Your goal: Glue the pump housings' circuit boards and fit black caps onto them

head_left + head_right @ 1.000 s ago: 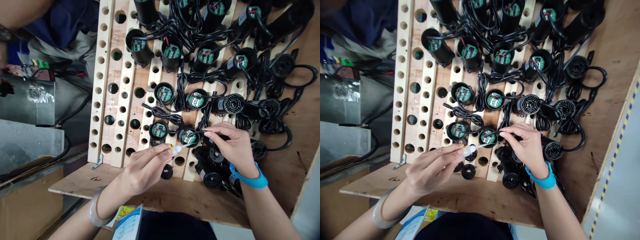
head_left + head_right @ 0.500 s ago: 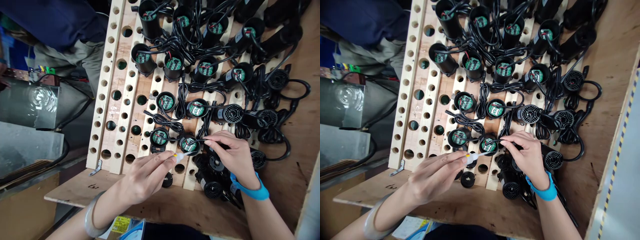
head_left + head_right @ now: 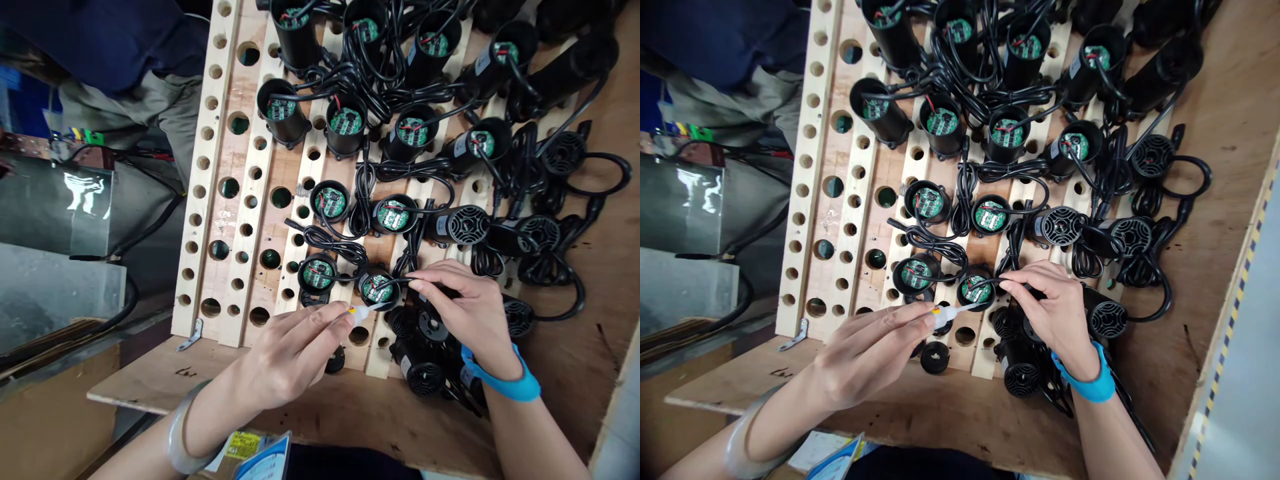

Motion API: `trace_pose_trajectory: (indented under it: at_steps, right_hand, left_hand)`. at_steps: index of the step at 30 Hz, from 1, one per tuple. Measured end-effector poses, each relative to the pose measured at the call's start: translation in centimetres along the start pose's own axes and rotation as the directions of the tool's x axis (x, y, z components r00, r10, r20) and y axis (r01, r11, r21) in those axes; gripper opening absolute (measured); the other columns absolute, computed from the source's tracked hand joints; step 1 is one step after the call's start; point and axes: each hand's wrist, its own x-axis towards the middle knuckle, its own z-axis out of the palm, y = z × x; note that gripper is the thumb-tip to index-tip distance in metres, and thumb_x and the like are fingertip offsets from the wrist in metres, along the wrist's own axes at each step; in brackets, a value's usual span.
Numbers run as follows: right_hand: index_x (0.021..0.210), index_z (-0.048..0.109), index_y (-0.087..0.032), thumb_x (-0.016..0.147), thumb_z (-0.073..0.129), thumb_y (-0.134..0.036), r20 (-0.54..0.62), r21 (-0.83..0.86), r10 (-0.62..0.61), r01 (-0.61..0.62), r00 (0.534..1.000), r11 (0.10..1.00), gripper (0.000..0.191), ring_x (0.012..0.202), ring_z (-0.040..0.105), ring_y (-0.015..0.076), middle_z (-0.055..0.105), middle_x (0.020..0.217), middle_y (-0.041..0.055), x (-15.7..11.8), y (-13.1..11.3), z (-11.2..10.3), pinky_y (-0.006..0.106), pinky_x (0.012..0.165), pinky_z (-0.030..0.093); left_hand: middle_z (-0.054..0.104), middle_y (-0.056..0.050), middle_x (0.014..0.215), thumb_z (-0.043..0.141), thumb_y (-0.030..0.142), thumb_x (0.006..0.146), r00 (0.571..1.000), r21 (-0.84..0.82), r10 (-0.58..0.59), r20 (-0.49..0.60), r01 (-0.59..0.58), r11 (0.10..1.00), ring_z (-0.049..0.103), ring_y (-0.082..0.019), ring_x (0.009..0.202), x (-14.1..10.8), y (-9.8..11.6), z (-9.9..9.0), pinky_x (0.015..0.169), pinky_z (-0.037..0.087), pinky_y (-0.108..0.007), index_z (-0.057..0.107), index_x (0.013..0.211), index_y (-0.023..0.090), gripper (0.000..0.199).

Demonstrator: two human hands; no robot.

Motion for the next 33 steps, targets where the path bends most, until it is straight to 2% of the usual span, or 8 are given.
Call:
trace_pose_trajectory:
  at_steps: [7, 14, 22, 25, 28, 30, 33]
  right_hand:
    - [0.086, 0.073, -0.027, 0.082, 0.068, -0.026, 0.004, 0.02, 0.006, -0.006, 1.0, 1.0, 0.007, 0.077, 0.063, 0.0187, 0.071, 0.077, -0.0003, -0.1, 0.0, -0.1, 0.036, 0.074, 0.049]
    - [0.085, 0.073, -0.028, 0.082, 0.067, -0.026, 0.003, 0.023, -0.008, 0.008, 1.0, 1.0, 0.007, 0.077, 0.064, 0.019, 0.072, 0.077, -0.0002, 0.0, 0.1, 0.1, 0.037, 0.075, 0.05]
    - [0.085, 0.073, -0.027, 0.081, 0.067, -0.025, 0.002, 0.03, -0.005, 0.005, 1.0, 1.0, 0.007, 0.076, 0.063, 0.0184, 0.071, 0.076, -0.0002, 0.0, 0.0, 0.0, 0.036, 0.074, 0.05]
    - [0.085, 0.073, -0.027, 0.082, 0.067, -0.027, -0.004, 0.025, 0.004, -0.004, 1.0, 1.0, 0.007, 0.077, 0.064, 0.0189, 0.071, 0.077, 0.0003, 0.0, -0.1, 0.0, 0.037, 0.074, 0.05]
    - [0.084, 0.073, -0.027, 0.082, 0.066, -0.028, 0.003, 0.021, 0.005, -0.005, 1.0, 1.0, 0.007, 0.077, 0.064, 0.0194, 0.071, 0.076, 0.0006, 0.0, -0.1, 0.0, 0.038, 0.074, 0.05]
    - [0.084, 0.073, -0.026, 0.082, 0.065, -0.03, 0.009, 0.018, 0.007, -0.008, 1.0, 1.0, 0.008, 0.076, 0.064, 0.0195, 0.071, 0.076, 0.0009, 0.0, -0.1, 0.0, 0.038, 0.074, 0.05]
    - [0.084, 0.072, -0.026, 0.083, 0.065, -0.03, 0.014, 0.019, -0.003, 0.003, 1.0, 1.0, 0.008, 0.076, 0.063, 0.0194, 0.071, 0.076, 0.0012, 0.0, 0.0, -0.1, 0.038, 0.074, 0.05]
  left_hand:
    - [0.07, -0.014, 0.106, 0.062, 0.001, 0.079, 0.999, -0.017, -0.01, 0.032, 0.011, 1.0, 0.066, -0.02, 0.104, -0.6, 0.0, -0.1, 0.087, 0.06, -0.029, 0.059, 0.106, 0.007, 0.028]
    - [0.072, -0.01, 0.099, 0.062, 0.004, 0.081, 1.0, 0.01, -0.001, 0.029, 0.001, 1.0, 0.069, -0.018, 0.096, 0.1, 0.2, -0.9, 0.078, 0.062, -0.026, 0.06, 0.102, 0.011, 0.023]
    - [0.072, -0.015, 0.101, 0.063, -0.001, 0.077, 0.998, -0.026, -0.02, 0.059, 0.021, 0.999, 0.068, -0.02, 0.099, -0.4, 0.1, -1.4, 0.081, 0.061, -0.028, 0.061, 0.104, 0.006, 0.028]
    - [0.072, -0.011, 0.1, 0.064, 0.003, 0.078, 0.992, -0.091, -0.122, 0.025, 0.123, 0.988, 0.07, -0.017, 0.093, -0.7, -0.3, -1.5, 0.08, 0.061, -0.024, 0.062, 0.101, 0.011, 0.025]
    - [0.073, -0.007, 0.098, 0.065, 0.007, 0.079, 0.954, -0.208, -0.301, 0.003, 0.295, 0.933, 0.071, -0.015, 0.085, -1.5, -0.8, -1.3, 0.072, 0.061, -0.022, 0.061, 0.095, 0.016, 0.019]
    - [0.072, -0.008, 0.096, 0.067, 0.008, 0.078, 0.907, -0.336, -0.42, 0.025, 0.403, 0.851, 0.071, -0.017, 0.086, -2.3, -1.3, -1.1, 0.072, 0.061, -0.025, 0.061, 0.093, 0.017, 0.018]
    - [0.07, -0.01, 0.095, 0.07, 0.011, 0.076, 0.818, -0.569, -0.571, 0.067, 0.502, 0.652, 0.069, -0.019, 0.088, -3.3, -2.1, -0.7, 0.072, 0.06, -0.028, 0.06, 0.09, 0.016, 0.018]
